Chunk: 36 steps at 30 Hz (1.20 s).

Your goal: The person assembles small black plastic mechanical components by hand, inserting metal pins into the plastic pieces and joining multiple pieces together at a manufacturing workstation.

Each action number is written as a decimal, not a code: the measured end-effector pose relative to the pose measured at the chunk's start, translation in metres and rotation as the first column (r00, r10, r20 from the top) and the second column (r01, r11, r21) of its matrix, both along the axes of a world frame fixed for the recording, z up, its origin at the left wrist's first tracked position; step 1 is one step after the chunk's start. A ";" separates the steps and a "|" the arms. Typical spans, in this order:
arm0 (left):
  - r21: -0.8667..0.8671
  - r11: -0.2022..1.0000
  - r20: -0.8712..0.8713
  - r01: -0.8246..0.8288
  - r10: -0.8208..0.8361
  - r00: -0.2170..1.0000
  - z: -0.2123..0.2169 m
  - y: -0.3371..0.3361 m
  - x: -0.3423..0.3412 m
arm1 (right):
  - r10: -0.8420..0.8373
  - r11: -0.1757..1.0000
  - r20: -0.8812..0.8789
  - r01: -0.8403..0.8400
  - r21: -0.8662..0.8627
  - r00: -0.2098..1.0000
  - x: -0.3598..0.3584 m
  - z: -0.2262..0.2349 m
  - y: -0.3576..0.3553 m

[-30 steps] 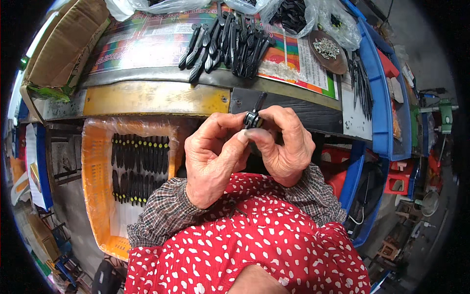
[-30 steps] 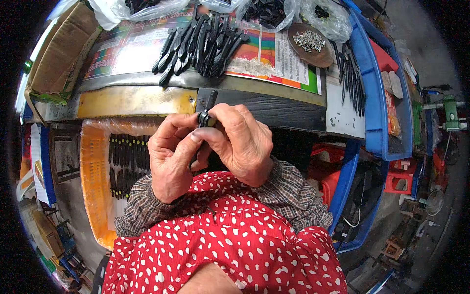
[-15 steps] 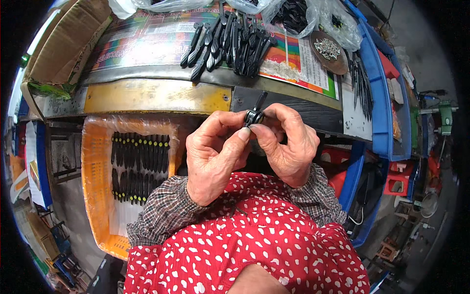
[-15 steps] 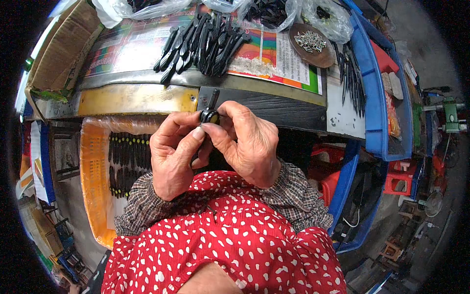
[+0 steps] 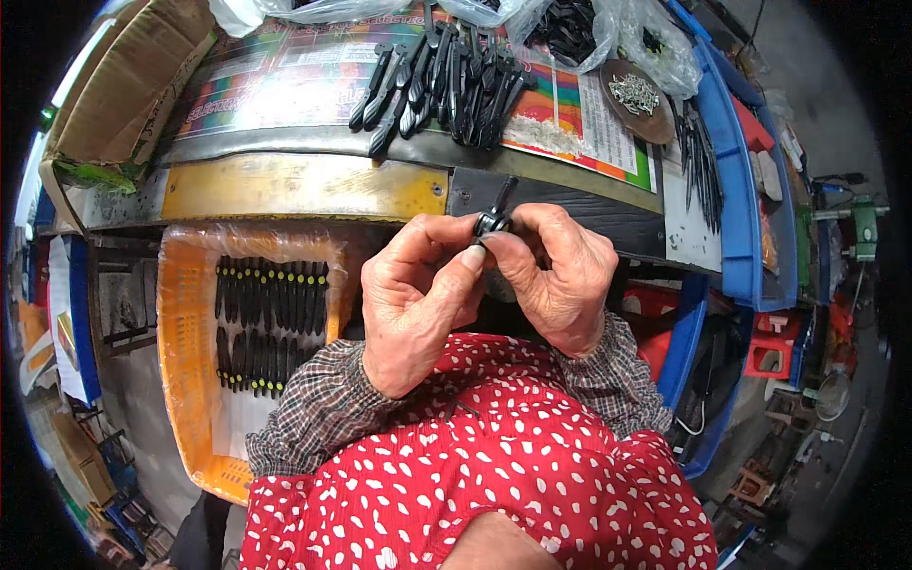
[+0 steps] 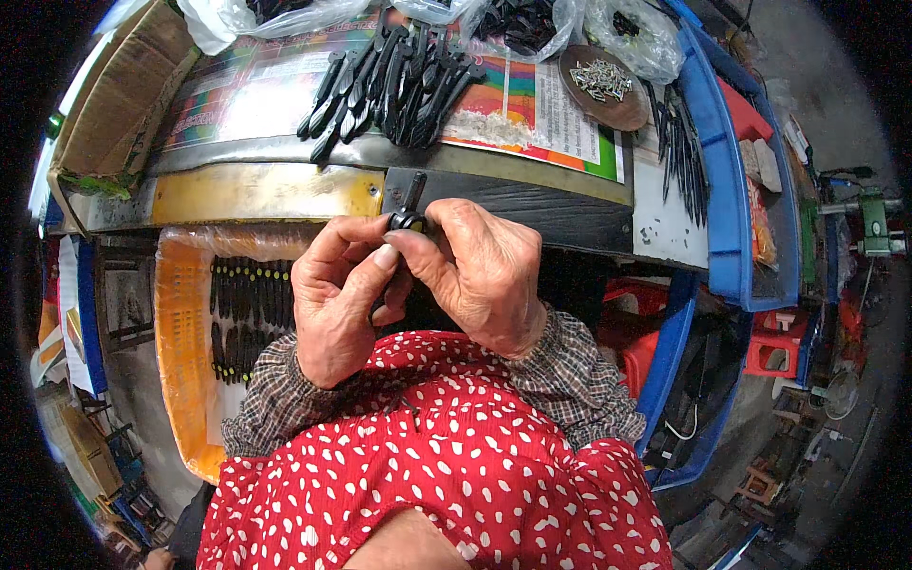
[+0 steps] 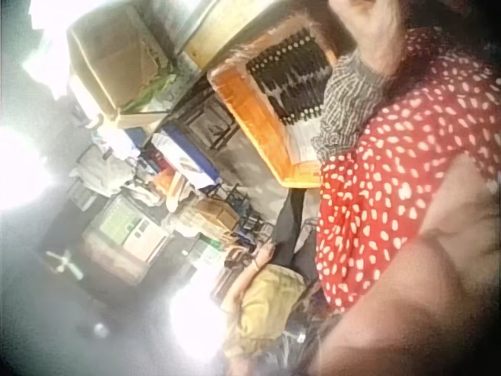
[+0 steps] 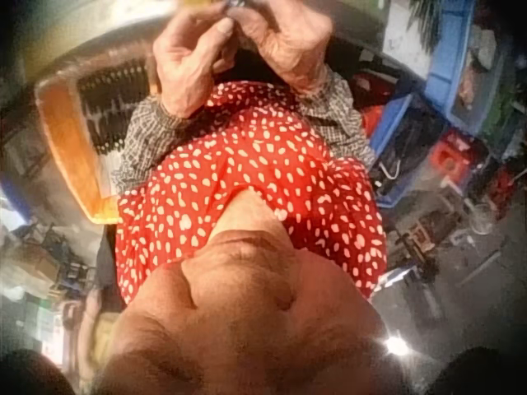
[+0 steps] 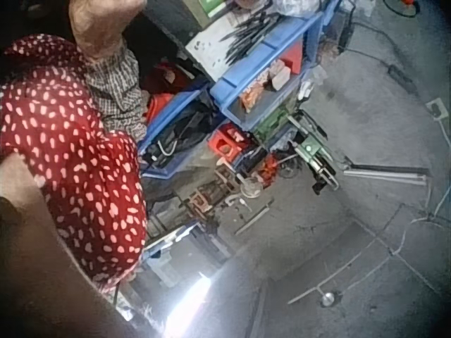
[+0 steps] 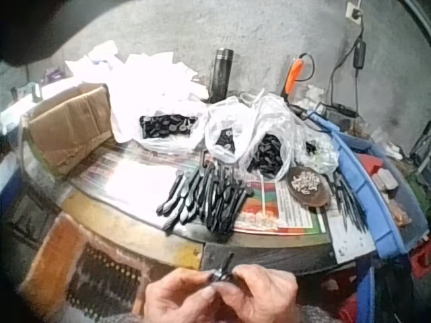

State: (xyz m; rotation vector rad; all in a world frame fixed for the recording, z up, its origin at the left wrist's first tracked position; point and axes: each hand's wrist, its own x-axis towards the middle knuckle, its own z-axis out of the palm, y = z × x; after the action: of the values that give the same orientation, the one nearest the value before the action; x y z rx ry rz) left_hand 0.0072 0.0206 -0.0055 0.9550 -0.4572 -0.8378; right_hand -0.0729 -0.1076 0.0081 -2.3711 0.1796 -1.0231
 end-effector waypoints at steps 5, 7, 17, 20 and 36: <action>0.012 1.000 -0.020 0.002 -0.002 1.000 0.001 0.000 0.000 | 0.001 1.000 -0.006 -0.001 -0.002 1.000 0.001 0.000 -0.001; 0.013 1.000 0.012 0.002 -0.002 1.000 0.001 -0.001 0.001 | -0.019 0.999 -0.002 0.019 -0.027 1.000 0.002 0.002 0.001; -0.004 1.000 -0.021 -0.006 0.006 1.000 0.001 -0.001 0.002 | 0.000 1.000 -0.037 -0.001 -0.025 0.999 0.004 0.002 -0.002; 0.018 1.000 0.010 -0.001 0.001 1.000 0.000 0.000 0.003 | 0.017 1.000 -0.005 -0.017 -0.021 1.000 0.005 0.004 -0.001; -0.014 1.000 0.002 -0.011 0.011 1.000 -0.003 -0.002 0.003 | -0.029 0.961 -0.239 0.093 0.259 0.970 -0.001 0.013 0.003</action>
State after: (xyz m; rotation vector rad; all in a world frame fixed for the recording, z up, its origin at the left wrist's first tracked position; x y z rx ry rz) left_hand 0.0100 0.0186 -0.0088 0.9446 -0.4592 -0.8229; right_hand -0.0739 -0.1044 0.0210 -2.2393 0.4532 -0.6926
